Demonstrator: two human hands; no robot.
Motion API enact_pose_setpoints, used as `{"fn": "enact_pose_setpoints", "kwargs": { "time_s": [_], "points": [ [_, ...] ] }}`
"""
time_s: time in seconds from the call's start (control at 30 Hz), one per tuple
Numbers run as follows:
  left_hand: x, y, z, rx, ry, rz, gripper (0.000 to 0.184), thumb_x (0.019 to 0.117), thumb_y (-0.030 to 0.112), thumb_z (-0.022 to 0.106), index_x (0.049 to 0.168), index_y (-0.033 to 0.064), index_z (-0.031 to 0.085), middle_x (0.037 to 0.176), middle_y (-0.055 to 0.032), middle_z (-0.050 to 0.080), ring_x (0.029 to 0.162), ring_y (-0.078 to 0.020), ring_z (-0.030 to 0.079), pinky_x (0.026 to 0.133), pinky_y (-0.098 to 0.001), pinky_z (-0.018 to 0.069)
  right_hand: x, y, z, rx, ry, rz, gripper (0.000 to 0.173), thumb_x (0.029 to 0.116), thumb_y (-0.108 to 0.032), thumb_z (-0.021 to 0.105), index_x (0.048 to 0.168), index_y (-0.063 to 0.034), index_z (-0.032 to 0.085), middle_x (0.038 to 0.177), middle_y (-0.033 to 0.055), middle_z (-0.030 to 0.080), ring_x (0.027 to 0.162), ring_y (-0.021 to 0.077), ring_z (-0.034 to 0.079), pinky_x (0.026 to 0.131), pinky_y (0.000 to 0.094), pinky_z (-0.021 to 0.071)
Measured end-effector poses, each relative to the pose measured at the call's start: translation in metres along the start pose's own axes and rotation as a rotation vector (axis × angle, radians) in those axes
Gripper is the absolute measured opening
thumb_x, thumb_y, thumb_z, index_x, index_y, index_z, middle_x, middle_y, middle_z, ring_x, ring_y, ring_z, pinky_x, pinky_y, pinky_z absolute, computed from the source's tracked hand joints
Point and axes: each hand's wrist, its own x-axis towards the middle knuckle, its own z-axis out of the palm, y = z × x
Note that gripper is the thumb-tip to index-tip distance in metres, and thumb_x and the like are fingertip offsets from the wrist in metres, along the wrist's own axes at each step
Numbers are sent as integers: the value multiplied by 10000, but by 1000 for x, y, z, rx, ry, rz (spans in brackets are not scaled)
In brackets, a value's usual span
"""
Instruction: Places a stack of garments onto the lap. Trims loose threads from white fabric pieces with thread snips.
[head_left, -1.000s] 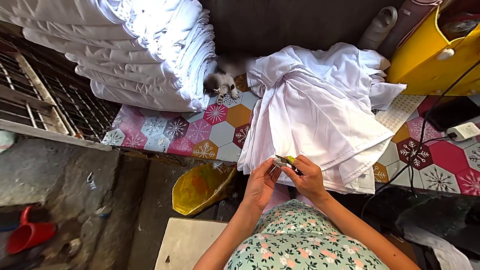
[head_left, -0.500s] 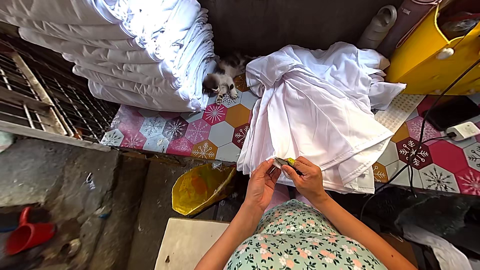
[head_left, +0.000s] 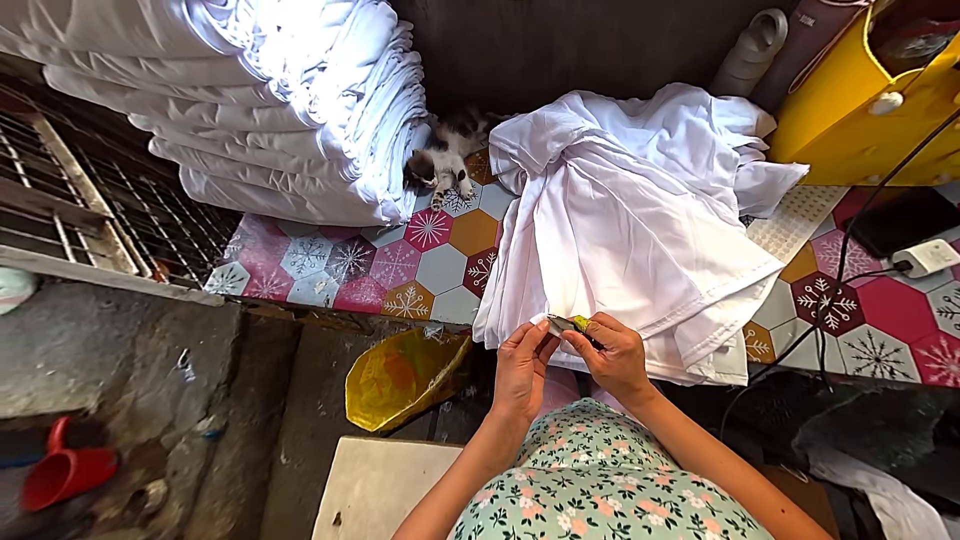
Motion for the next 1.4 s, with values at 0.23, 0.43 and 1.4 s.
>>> {"fn": "enact_pose_setpoints", "kwargs": {
  "time_s": [0.23,0.43,1.4],
  "points": [
    [0,-4,-1,73,-27,101,219,1005,-65,516,858,-11,670,826,-72,732,784,-124,721,813,-270,606,0,0,-2,13,7,-5,312,970,-315,681,963,-22,787,780,67,676,652,53,594,591,187,481],
    [2,-6,-3,126,-34,126,220,996,-66,531,837,3,666,805,-50,724,772,-114,714,808,-268,604,-1,1,-4,-5,-12,10,312,975,-293,662,880,-19,780,738,64,668,630,73,592,574,215,472],
    [72,-22,-98,1626,-488,914,349,852,128,780,1194,71,741,1346,-201,638,1223,-432,610,907,-547,559,43,54,-139,-304,540,383,378,1077,-128,437,1245,193,546,1041,236,639,881,85,583,822,200,474]
  ]
}}
